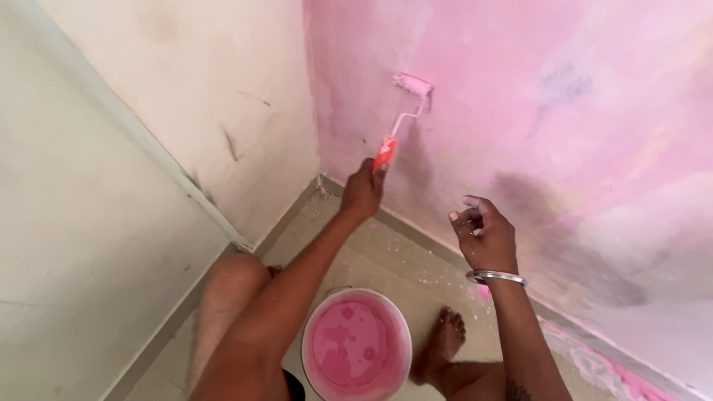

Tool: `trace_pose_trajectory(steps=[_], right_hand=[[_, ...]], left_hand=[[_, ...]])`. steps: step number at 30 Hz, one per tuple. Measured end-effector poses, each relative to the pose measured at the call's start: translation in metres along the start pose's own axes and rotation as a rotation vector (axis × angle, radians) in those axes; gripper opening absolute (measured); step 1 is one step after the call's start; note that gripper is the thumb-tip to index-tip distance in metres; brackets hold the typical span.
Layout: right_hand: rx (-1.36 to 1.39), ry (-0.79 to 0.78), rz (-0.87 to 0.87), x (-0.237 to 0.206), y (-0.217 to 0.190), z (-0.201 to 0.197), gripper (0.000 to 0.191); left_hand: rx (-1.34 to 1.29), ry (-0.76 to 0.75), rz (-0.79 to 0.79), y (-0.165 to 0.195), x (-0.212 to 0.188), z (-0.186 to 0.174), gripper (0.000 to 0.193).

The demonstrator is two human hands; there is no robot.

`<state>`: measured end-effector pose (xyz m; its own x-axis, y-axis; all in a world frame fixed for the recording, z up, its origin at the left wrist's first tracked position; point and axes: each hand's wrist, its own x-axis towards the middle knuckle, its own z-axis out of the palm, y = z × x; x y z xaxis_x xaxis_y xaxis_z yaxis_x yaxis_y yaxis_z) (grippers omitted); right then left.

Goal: The person sits on the floor of a small room and paints the wall pink using a small paint roller, repeatedly dipping the roller into a bucket of pink paint and rolling it onto the wall in strokes, working across the wall surface.

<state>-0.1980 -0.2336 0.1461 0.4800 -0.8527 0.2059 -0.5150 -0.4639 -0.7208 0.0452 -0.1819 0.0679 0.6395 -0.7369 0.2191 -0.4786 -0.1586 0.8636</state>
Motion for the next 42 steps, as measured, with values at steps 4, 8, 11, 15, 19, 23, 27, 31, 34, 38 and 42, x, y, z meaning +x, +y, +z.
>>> trace_pose_trajectory(steps=[4, 8, 11, 15, 19, 23, 27, 31, 34, 38, 42], right_hand=[[-0.08, -0.052, -0.013, -0.008, 0.007, -0.009, 0.047], [-0.19, -0.147, 0.033, -0.003, 0.02, -0.02, 0.051], [-0.197, -0.278, 0.065, 0.002, 0.032, -0.021, 0.058], [-0.274, -0.345, 0.156, 0.009, 0.046, -0.015, 0.066], [-0.236, -0.354, 0.161, 0.004, 0.056, -0.014, 0.07], [-0.293, -0.361, 0.119, -0.001, 0.06, -0.016, 0.072], [-0.31, -0.396, 0.164, -0.003, 0.068, -0.016, 0.074], [-0.354, -0.38, 0.148, 0.001, 0.078, -0.016, 0.075], [-0.407, -0.41, 0.14, 0.004, 0.081, -0.013, 0.076], [-0.46, -0.47, 0.139, 0.005, 0.08, -0.01, 0.077], [-0.464, -0.504, 0.119, 0.006, 0.074, -0.007, 0.076]], left_hand=[[0.03, -0.04, 0.067, -0.004, 0.02, -0.009, 0.036], [0.037, 0.047, 0.252, 0.031, 0.056, -0.025, 0.029], [0.041, 0.055, 0.23, 0.046, 0.072, -0.032, 0.027], [0.137, 0.116, 0.234, 0.022, 0.057, -0.02, 0.028], [0.218, 0.026, 0.083, -0.033, 0.018, 0.005, 0.03], [0.169, 0.0, 0.072, -0.056, 0.008, 0.013, 0.032], [0.12, 0.154, 0.241, -0.028, 0.031, 0.0, 0.032], [0.127, 0.299, 0.361, 0.043, 0.087, -0.037, 0.031], [0.108, 0.347, 0.417, 0.094, 0.124, -0.075, 0.031], [0.044, 0.29, 0.403, 0.122, 0.149, -0.108, 0.038], [0.218, 0.285, 0.42, 0.086, 0.131, -0.092, 0.038]])
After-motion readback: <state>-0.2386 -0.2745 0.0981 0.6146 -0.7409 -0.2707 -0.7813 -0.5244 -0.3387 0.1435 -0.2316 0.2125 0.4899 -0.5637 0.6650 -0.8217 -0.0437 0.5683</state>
